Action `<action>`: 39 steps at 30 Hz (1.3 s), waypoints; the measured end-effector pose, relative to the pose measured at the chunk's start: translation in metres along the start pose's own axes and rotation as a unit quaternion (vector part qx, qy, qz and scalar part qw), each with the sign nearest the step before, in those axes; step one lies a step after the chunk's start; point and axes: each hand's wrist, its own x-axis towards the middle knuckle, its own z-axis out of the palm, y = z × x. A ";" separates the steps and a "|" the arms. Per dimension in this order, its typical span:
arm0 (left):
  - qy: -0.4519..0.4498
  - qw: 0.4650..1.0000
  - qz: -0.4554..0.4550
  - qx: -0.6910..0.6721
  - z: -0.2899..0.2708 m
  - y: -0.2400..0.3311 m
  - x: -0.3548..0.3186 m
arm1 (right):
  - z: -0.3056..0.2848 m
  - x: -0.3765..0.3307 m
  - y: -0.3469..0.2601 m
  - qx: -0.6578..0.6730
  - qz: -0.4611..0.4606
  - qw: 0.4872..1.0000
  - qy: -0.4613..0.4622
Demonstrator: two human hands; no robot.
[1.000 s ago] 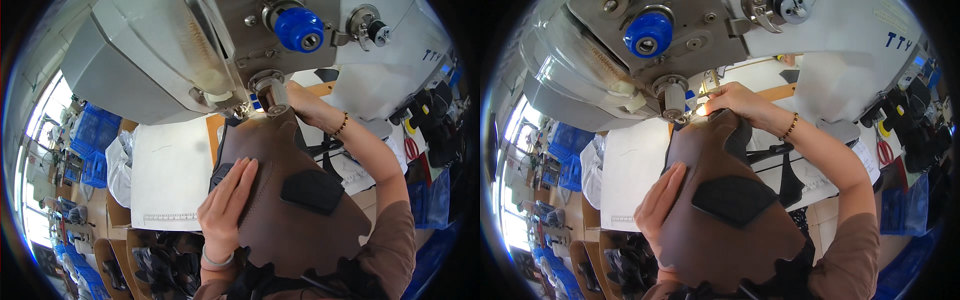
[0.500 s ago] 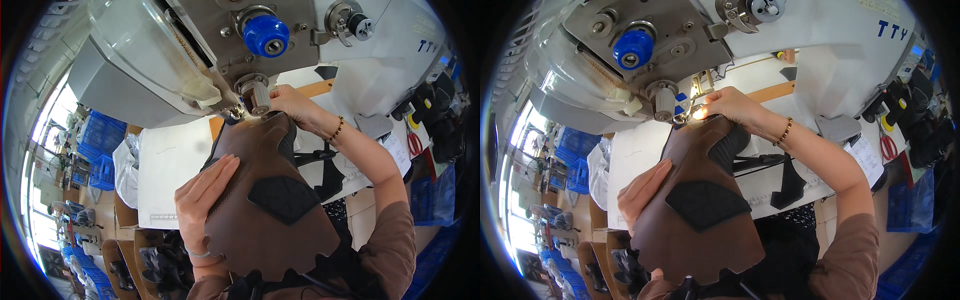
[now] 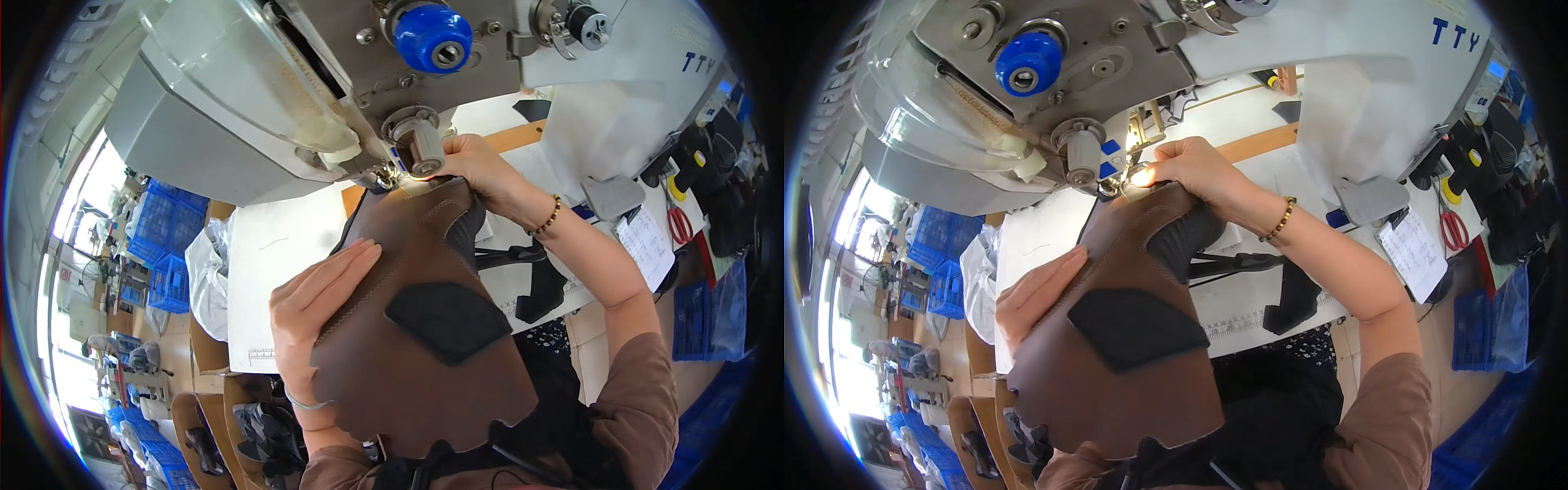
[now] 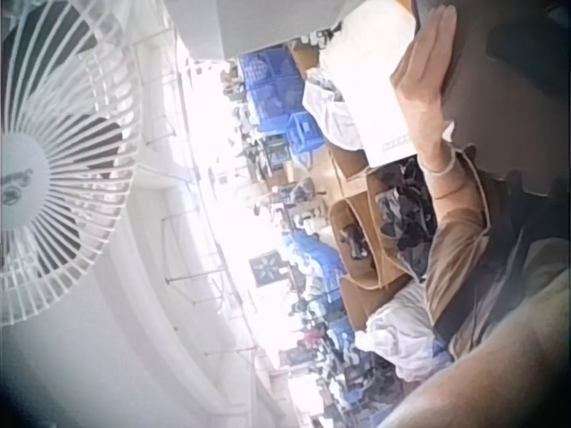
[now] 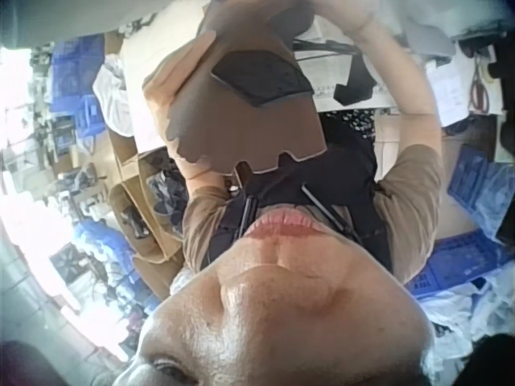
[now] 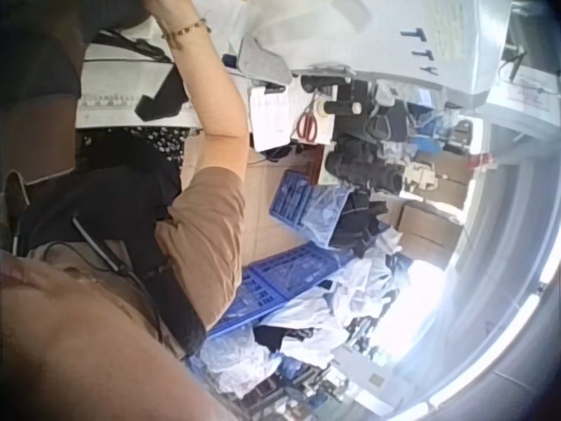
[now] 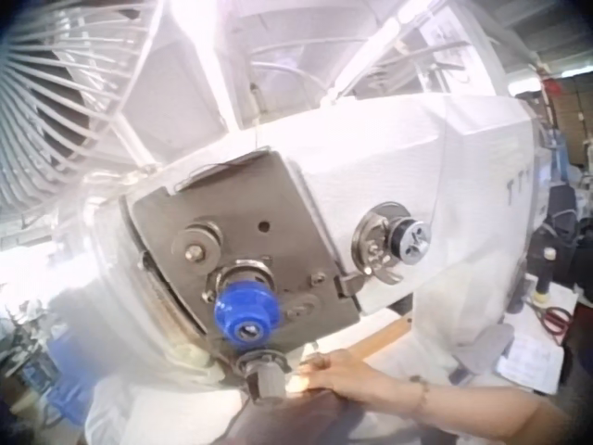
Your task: The person takes shoe upper pieces from a box and stitches them together using a sewing machine, cutting threads with snips along the way.
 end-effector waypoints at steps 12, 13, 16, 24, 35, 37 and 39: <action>-0.106 0.992 0.066 -0.003 -0.018 -0.028 0.006 | 0.011 -0.007 0.006 0.035 -0.027 0.998 0.050; -0.105 0.992 0.064 -0.001 -0.019 -0.027 0.006 | 0.014 -0.009 0.003 0.039 -0.029 0.997 0.058; -0.096 0.993 0.060 0.012 -0.020 -0.030 0.005 | 0.013 -0.004 0.008 0.044 -0.033 0.997 0.058; -0.098 0.991 0.086 -0.020 -0.018 -0.043 0.013 | 0.013 -0.005 0.012 0.056 -0.045 0.994 0.084; -0.161 0.982 0.094 -0.026 -0.025 -0.060 0.018 | 0.009 -0.004 0.021 -0.004 -0.082 0.993 0.081; -0.164 0.982 0.084 -0.039 -0.025 -0.067 0.018 | 0.011 -0.002 0.022 -0.003 -0.082 0.993 0.085; -0.170 0.979 0.103 -0.039 -0.027 -0.071 0.021 | 0.012 -0.005 0.018 -0.003 -0.087 0.993 0.085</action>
